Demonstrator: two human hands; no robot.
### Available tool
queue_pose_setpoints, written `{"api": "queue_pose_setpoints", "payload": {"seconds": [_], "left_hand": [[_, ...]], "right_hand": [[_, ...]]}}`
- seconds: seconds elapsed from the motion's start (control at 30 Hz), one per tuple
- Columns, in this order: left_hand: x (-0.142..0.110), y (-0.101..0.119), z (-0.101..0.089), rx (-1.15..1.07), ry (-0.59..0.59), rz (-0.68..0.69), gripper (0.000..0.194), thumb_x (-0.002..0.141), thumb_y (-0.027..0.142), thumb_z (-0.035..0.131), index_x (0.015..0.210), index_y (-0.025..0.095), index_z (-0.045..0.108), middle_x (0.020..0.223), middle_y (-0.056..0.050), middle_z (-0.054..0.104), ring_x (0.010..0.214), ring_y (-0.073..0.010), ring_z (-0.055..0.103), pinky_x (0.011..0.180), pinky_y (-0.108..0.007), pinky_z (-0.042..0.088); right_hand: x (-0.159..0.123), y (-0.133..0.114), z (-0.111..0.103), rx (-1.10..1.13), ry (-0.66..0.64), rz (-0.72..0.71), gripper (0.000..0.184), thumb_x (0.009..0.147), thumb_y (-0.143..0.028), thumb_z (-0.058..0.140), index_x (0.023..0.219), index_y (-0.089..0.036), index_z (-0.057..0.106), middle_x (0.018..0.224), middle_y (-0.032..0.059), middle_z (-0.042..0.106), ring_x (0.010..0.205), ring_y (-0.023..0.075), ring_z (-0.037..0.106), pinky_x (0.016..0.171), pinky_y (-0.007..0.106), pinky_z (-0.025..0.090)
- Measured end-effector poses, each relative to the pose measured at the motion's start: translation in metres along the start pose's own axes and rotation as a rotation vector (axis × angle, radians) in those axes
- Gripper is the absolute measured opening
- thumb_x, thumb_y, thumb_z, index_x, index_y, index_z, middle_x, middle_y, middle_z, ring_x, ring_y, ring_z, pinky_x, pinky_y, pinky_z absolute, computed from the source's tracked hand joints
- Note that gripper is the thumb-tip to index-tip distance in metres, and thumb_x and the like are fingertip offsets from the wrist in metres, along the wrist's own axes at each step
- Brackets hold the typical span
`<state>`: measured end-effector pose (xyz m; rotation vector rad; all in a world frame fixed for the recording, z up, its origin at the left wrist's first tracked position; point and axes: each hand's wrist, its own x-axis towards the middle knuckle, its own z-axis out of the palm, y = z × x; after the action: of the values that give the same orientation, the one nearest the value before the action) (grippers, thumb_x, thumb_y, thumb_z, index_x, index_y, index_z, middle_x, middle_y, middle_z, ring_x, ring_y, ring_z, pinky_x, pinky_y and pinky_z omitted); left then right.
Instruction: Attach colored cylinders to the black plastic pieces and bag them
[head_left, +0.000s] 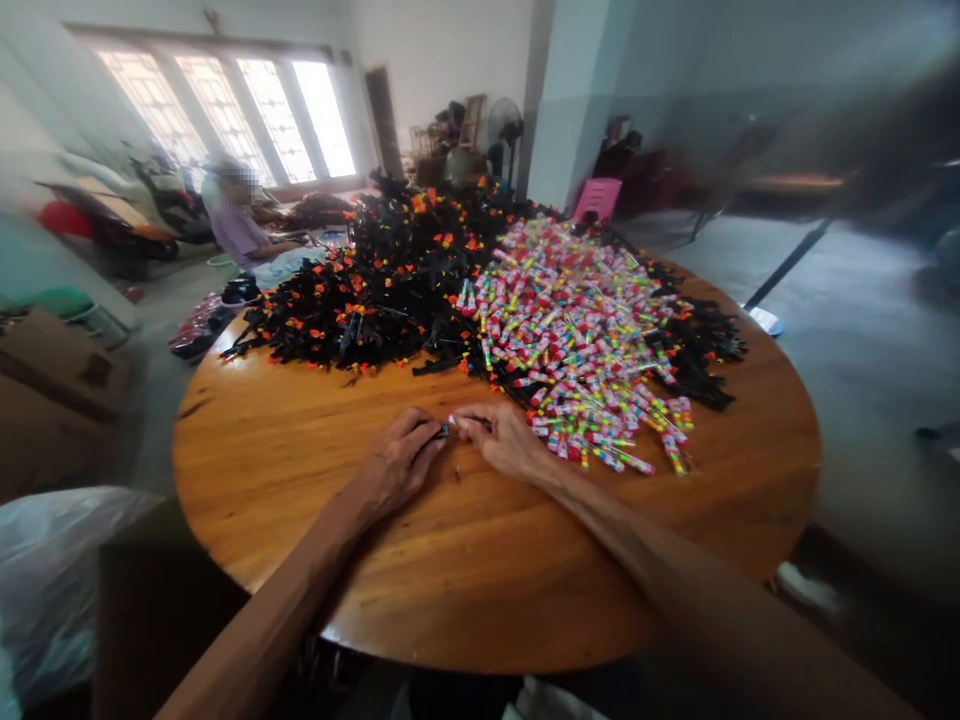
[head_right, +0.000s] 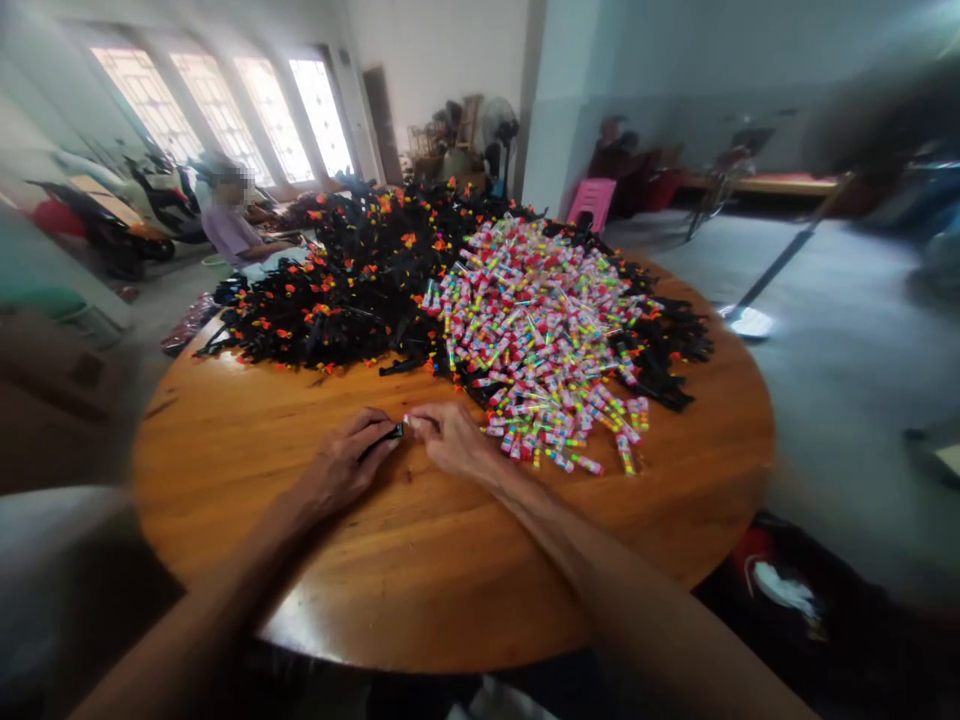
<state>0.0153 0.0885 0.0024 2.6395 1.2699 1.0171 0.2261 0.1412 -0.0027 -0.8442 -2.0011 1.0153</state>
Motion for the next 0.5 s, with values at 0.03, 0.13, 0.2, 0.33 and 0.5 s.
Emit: {"api": "queue_pose_setpoints", "payload": {"seconds": [0.03, 0.13, 0.2, 0.33, 0.5], "left_hand": [[-0.0006, 0.0002, 0.0008, -0.001, 0.000, 0.003, 0.019, 0.102, 0.020, 0.050, 0.113, 0.017, 0.066, 0.105, -0.010, 0.064, 0.092, -0.0187, 0.062, 0.082, -0.034, 0.056], [-0.0022, 0.0003, 0.0027, 0.003, -0.004, 0.010, 0.021, 0.102, 0.020, 0.050, 0.116, 0.017, 0.066, 0.108, -0.011, 0.064, 0.095, -0.0198, 0.063, 0.084, -0.036, 0.056], [-0.0026, 0.0004, 0.0030, 0.013, -0.007, 0.004, 0.022, 0.103, 0.021, 0.050, 0.117, 0.017, 0.066, 0.110, -0.011, 0.064, 0.096, -0.0202, 0.063, 0.084, -0.036, 0.056], [-0.0028, 0.0011, 0.0023, 0.055, -0.021, -0.006, 0.022, 0.103, 0.022, 0.050, 0.116, 0.017, 0.067, 0.111, -0.012, 0.065, 0.097, -0.0214, 0.062, 0.085, -0.039, 0.055], [-0.0030, 0.0017, 0.0006, 0.060, -0.026, -0.016, 0.025, 0.103, 0.024, 0.049, 0.117, 0.018, 0.068, 0.109, -0.011, 0.065, 0.096, -0.0208, 0.062, 0.084, -0.038, 0.055]], "right_hand": [[0.0000, -0.0009, -0.0001, 0.000, 0.001, 0.003, 0.025, 0.090, -0.025, 0.045, 0.075, -0.016, 0.064, 0.069, -0.0013, 0.054, 0.067, 0.0132, 0.047, 0.063, 0.025, 0.035], [0.0001, -0.0034, -0.0008, 0.009, -0.006, 0.015, 0.026, 0.090, -0.026, 0.045, 0.075, -0.016, 0.063, 0.068, -0.0014, 0.054, 0.067, 0.0135, 0.048, 0.063, 0.025, 0.035], [0.0000, -0.0048, -0.0021, 0.010, -0.019, 0.024, 0.026, 0.090, -0.027, 0.046, 0.074, -0.016, 0.062, 0.068, -0.0015, 0.053, 0.067, 0.0132, 0.047, 0.063, 0.025, 0.035], [-0.0001, -0.0078, -0.0060, 0.018, -0.038, 0.047, 0.026, 0.090, -0.029, 0.046, 0.070, -0.017, 0.058, 0.065, -0.0023, 0.051, 0.064, 0.0120, 0.043, 0.060, 0.024, 0.032], [-0.0005, -0.0103, -0.0082, 0.012, -0.051, 0.032, 0.025, 0.089, -0.027, 0.044, 0.067, -0.018, 0.054, 0.063, -0.0031, 0.047, 0.063, 0.0114, 0.040, 0.058, 0.024, 0.029]]}}
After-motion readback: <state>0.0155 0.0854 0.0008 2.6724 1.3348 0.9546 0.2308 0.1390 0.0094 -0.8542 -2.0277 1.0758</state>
